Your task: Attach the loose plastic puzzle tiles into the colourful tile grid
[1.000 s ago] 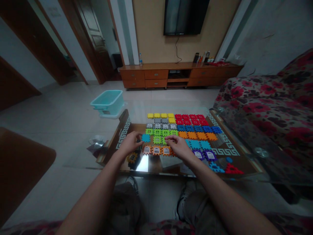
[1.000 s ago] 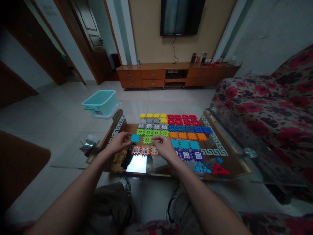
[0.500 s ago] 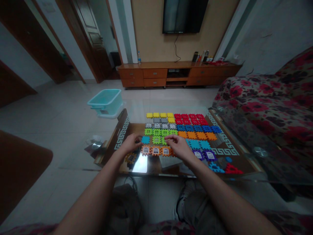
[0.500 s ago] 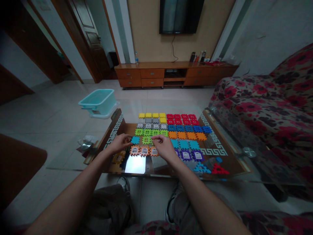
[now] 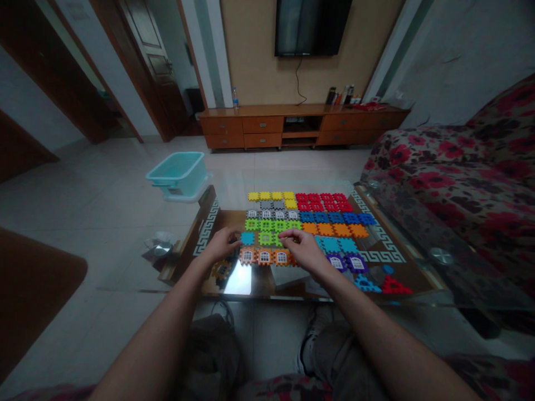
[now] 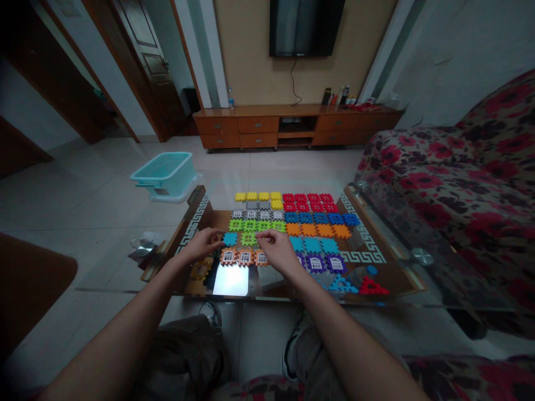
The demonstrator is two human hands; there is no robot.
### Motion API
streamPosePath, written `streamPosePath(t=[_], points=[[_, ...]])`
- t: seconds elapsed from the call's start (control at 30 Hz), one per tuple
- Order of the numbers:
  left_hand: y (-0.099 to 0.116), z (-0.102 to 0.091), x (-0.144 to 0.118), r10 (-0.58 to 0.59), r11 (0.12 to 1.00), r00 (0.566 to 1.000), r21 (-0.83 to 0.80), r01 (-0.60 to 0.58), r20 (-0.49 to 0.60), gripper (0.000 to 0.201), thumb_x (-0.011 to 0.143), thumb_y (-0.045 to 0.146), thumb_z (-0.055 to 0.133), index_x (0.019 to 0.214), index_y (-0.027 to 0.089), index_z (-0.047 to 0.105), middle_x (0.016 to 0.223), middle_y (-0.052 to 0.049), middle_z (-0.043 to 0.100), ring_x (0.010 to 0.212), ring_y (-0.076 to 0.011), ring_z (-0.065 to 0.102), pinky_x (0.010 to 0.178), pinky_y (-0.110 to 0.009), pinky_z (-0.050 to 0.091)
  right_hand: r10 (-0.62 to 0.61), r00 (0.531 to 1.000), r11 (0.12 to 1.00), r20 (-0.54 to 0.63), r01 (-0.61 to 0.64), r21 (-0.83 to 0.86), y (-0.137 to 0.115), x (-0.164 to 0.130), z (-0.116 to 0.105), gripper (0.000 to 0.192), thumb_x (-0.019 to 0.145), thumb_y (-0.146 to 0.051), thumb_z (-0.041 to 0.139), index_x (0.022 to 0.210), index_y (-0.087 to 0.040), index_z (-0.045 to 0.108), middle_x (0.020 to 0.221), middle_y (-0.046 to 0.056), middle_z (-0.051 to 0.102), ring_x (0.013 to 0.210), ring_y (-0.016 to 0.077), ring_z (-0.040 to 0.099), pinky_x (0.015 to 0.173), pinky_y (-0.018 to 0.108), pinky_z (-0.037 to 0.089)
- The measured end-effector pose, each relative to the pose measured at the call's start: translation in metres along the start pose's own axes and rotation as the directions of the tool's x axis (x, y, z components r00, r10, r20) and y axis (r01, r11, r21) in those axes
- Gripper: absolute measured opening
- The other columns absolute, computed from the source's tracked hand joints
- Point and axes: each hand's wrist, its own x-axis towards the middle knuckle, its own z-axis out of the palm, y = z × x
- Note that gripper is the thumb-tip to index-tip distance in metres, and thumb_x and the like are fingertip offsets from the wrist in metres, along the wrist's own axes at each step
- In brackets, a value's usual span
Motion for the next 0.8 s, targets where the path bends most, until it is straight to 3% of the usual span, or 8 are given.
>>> streamPosePath(t=[0.8], points=[[-0.006,0.010,0.004,-0.011,1.000,0.999,0.023,0.010,0.030,0.045,0.083,0.046,0.061,0.124,0.027,0.065,0.090,-0.004,0.062,0.085,-0.0196,0.059,0.076,-0.029,0.042,-0.024,1.000,1.000,0.019,0.024,-0.012,0.000,0.001,0.000,0.016,0.076,-0.028,0.060,0.084,-0.018,0.070,0.081,0.006,0.070,0.074,0.0175,0.062,0.059,0.027,0.044]])
